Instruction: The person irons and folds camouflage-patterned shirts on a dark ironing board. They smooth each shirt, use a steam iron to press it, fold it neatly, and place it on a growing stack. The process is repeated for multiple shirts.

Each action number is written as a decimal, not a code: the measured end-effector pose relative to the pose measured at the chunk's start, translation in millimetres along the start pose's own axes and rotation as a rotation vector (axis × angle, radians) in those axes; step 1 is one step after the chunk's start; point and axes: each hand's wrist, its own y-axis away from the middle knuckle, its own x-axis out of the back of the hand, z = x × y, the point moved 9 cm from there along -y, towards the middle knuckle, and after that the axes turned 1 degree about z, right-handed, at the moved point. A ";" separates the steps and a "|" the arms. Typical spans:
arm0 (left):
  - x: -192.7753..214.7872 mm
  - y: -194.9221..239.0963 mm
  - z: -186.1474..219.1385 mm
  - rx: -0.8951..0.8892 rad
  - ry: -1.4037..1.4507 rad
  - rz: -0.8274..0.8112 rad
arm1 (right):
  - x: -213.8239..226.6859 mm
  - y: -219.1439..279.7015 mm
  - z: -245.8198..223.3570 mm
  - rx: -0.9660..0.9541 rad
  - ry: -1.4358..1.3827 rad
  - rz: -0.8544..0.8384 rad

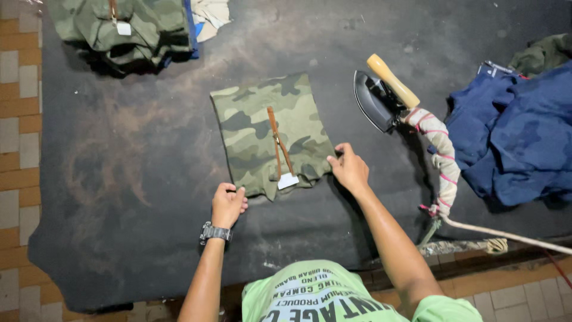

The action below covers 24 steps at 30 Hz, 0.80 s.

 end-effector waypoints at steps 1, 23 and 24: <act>5.8 1.7 13.0 -0.042 -0.234 0.021 | 4.8 0.0 -11.4 0.045 0.093 0.000; -90.4 -135.1 171.1 -0.722 -0.897 0.102 | -29.1 63.7 -157.7 0.752 0.012 0.087; -91.3 -138.0 175.1 -0.729 -0.893 0.108 | -25.2 73.3 -158.3 0.760 0.042 0.073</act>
